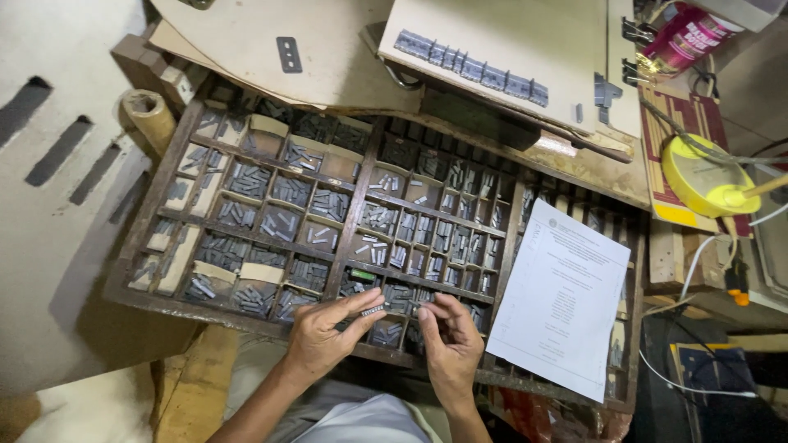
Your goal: Selecting individual metal type characters from a printer's job case and arranging them for printing.
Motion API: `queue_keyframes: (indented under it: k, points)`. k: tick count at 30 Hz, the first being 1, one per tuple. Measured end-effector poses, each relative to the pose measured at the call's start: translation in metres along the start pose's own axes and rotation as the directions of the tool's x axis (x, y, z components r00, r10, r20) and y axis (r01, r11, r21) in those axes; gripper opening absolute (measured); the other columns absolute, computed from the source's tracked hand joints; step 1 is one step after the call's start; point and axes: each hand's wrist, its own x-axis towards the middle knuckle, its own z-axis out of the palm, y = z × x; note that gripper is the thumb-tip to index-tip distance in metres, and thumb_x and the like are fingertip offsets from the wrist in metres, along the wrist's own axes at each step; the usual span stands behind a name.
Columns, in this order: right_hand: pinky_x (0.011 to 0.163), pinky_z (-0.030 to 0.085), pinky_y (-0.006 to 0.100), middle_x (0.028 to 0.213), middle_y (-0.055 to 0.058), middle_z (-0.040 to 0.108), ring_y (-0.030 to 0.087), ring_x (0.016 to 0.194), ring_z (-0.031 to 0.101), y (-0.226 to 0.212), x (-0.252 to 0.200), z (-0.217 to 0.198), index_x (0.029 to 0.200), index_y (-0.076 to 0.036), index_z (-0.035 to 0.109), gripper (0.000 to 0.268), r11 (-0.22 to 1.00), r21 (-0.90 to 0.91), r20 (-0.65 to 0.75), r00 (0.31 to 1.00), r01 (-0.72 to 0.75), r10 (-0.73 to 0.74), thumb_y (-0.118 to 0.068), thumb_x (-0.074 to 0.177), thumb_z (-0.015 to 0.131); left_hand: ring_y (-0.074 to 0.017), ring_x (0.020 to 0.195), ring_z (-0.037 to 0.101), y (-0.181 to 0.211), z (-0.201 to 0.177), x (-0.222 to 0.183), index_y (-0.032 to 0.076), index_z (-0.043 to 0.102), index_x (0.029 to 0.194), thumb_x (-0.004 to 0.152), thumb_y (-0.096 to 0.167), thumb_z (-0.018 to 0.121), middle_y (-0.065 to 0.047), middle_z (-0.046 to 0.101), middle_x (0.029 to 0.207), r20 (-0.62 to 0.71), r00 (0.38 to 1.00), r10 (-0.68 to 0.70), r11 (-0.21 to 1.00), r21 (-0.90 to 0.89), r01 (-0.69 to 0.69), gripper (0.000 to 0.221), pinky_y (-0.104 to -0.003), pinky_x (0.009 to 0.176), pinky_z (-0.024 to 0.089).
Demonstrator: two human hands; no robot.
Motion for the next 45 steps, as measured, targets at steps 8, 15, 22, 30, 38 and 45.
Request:
queue_keyframes:
  k: [8,15,22,30,38,45]
  points:
    - [0.081,0.063,0.027,0.098,0.010,0.080,0.016,0.090,0.076,0.001,-0.004,-0.009,0.124,-0.003,0.066,0.036,0.986,0.104,0.039,0.991,-0.132,0.129,-0.012,0.091,0.074,-0.0092,0.091,0.081,-0.011,0.007,-0.009,0.008,0.071,0.124,0.083,0.012,0.089,-0.001,0.081,0.106,0.024,0.987,0.161,0.969,0.188,-0.162,0.045,-0.022,0.076,0.067]
    - [0.067,0.064,0.021,0.100,0.010,0.081,0.013,0.078,0.076,-0.019,-0.006,-0.006,0.129,-0.002,0.061,0.039,0.993,-0.049,0.159,0.982,0.110,-0.100,-0.010,0.092,0.072,-0.0090,0.077,0.078,-0.015,0.009,-0.015,0.006,0.071,0.126,0.083,0.011,0.090,-0.002,0.081,0.109,0.088,0.959,0.268,0.920,0.271,-0.283,0.047,-0.024,0.078,0.065]
    - [0.079,0.068,0.026,0.102,0.012,0.082,0.017,0.087,0.081,-0.044,-0.008,-0.001,0.133,-0.006,0.061,0.043,0.974,-0.172,0.292,0.952,0.149,-0.095,-0.016,0.093,0.072,-0.0178,0.089,0.081,-0.025,0.009,-0.027,0.006,0.063,0.136,0.083,0.000,0.086,-0.009,0.077,0.121,0.192,0.945,0.263,0.931,0.205,-0.301,0.059,-0.029,0.081,0.069]
    - [0.082,0.065,0.028,0.104,0.009,0.083,0.016,0.086,0.077,-0.051,-0.008,-0.003,0.135,-0.007,0.061,0.040,0.994,-0.108,0.328,0.945,0.024,0.013,-0.013,0.096,0.067,-0.0089,0.070,0.078,-0.022,0.007,-0.025,0.013,0.066,0.134,0.079,0.008,0.090,-0.005,0.079,0.116,0.183,0.967,0.175,0.967,0.153,-0.204,0.060,-0.023,0.068,0.070]
    - [0.076,0.058,0.026,0.091,0.006,0.083,0.009,0.080,0.069,-0.027,-0.009,-0.002,0.123,-0.003,0.071,0.038,0.953,0.009,0.247,0.924,-0.303,0.291,-0.011,0.087,0.078,-0.0178,0.098,0.081,-0.005,-0.001,-0.013,0.007,0.070,0.129,0.090,0.007,0.078,-0.008,0.078,0.120,0.237,0.965,0.109,0.994,-0.013,-0.109,0.040,-0.030,0.090,0.065]
    - [0.069,0.052,0.043,0.086,0.023,0.076,0.029,0.069,0.059,-0.023,0.009,0.021,0.124,0.005,0.075,0.042,0.632,0.064,0.131,0.634,-0.772,0.762,0.001,0.083,0.080,-0.0229,0.081,0.079,-0.013,-0.016,-0.021,0.012,0.065,0.138,0.091,0.005,0.079,-0.015,0.080,0.103,0.227,0.974,0.001,0.996,-0.085,0.019,0.049,-0.038,0.070,0.068]
